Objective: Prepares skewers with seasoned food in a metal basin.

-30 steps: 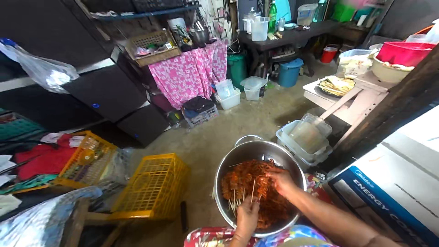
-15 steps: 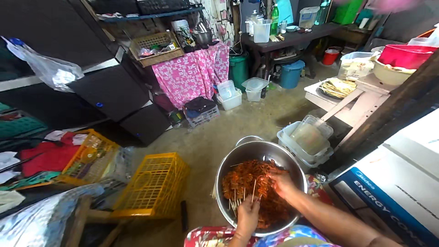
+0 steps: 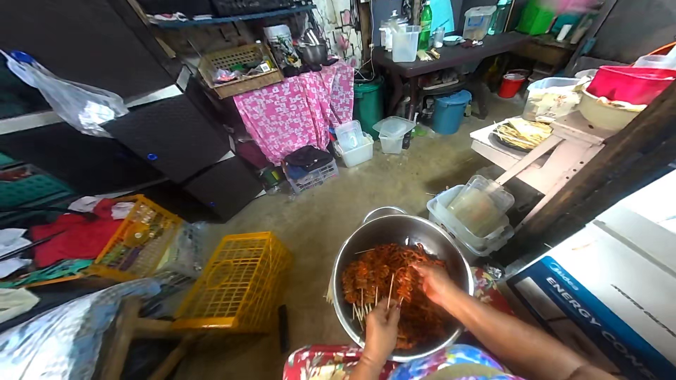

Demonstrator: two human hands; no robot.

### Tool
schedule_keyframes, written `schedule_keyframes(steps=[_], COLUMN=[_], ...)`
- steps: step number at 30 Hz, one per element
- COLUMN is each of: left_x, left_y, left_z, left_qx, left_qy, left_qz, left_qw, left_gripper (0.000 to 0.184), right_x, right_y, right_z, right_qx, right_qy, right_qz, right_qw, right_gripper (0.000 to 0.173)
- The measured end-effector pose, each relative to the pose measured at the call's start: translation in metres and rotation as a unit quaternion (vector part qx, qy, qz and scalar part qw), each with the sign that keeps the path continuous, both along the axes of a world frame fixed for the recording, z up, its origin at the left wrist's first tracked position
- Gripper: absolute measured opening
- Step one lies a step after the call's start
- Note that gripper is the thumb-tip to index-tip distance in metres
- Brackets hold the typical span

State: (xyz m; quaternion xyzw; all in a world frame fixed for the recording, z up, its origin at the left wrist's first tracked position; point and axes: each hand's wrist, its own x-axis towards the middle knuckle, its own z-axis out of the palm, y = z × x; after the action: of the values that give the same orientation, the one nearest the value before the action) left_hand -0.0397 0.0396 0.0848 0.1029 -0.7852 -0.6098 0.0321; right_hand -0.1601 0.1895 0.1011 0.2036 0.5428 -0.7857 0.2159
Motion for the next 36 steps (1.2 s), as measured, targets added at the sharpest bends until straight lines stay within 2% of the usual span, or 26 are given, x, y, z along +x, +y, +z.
schedule_keyframes(steps=[7,14,17,19,20,21,23,25,27,31,36], left_x=[0.001,0.0,-0.002,-0.003,-0.003,-0.003,-0.004,-0.004,-0.003,-0.002,-0.001], left_y=[0.0,-0.001,0.0,0.0,0.0,0.0,0.001,0.001,0.001,0.001,0.003], left_z=[0.0,0.0,0.003,0.002,0.002,0.003,0.002,0.001,0.0,0.0,0.0], left_qx=[0.004,-0.021,-0.02,-0.022,-0.023,-0.024,-0.027,-0.028,-0.03,-0.023,-0.025], left_qy=[0.008,-0.011,-0.037,-0.039,-0.037,-0.036,-0.033,-0.026,-0.022,-0.021,-0.005], left_qz=[-0.002,-0.013,-0.025,-0.007,0.01,0.027,0.047,0.049,0.046,0.044,0.039], left_qw=[1.0,1.0,0.999,0.999,0.999,0.999,0.998,0.998,0.998,0.999,0.999], left_gripper=[0.014,0.016,0.014,0.014,0.013,0.011,0.01,0.01,0.01,0.009,0.009], right_x=[0.0,0.006,0.003,-0.003,-0.008,-0.013,-0.02,-0.017,-0.012,-0.012,-0.018], right_y=[0.002,0.0,0.002,0.006,0.009,0.014,0.022,0.02,0.015,0.014,0.016], right_z=[0.0,-0.004,-0.003,-0.006,-0.01,-0.014,-0.014,-0.013,-0.016,-0.015,-0.022], right_qx=[-0.062,-0.059,-0.005,0.097,0.187,0.29,0.456,0.531,0.556,0.549,0.536], right_qy=[-0.063,-0.072,-0.034,0.044,0.1,0.155,0.199,0.17,0.157,0.151,0.131], right_qz=[0.033,0.061,0.069,0.118,0.155,0.205,0.342,0.449,0.495,0.51,0.469], right_qw=[0.996,0.994,0.997,0.987,0.965,0.922,0.797,0.698,0.649,0.645,0.69], right_gripper=[0.018,0.024,0.029,0.032,0.033,0.033,0.035,0.048,0.05,0.033,0.047])
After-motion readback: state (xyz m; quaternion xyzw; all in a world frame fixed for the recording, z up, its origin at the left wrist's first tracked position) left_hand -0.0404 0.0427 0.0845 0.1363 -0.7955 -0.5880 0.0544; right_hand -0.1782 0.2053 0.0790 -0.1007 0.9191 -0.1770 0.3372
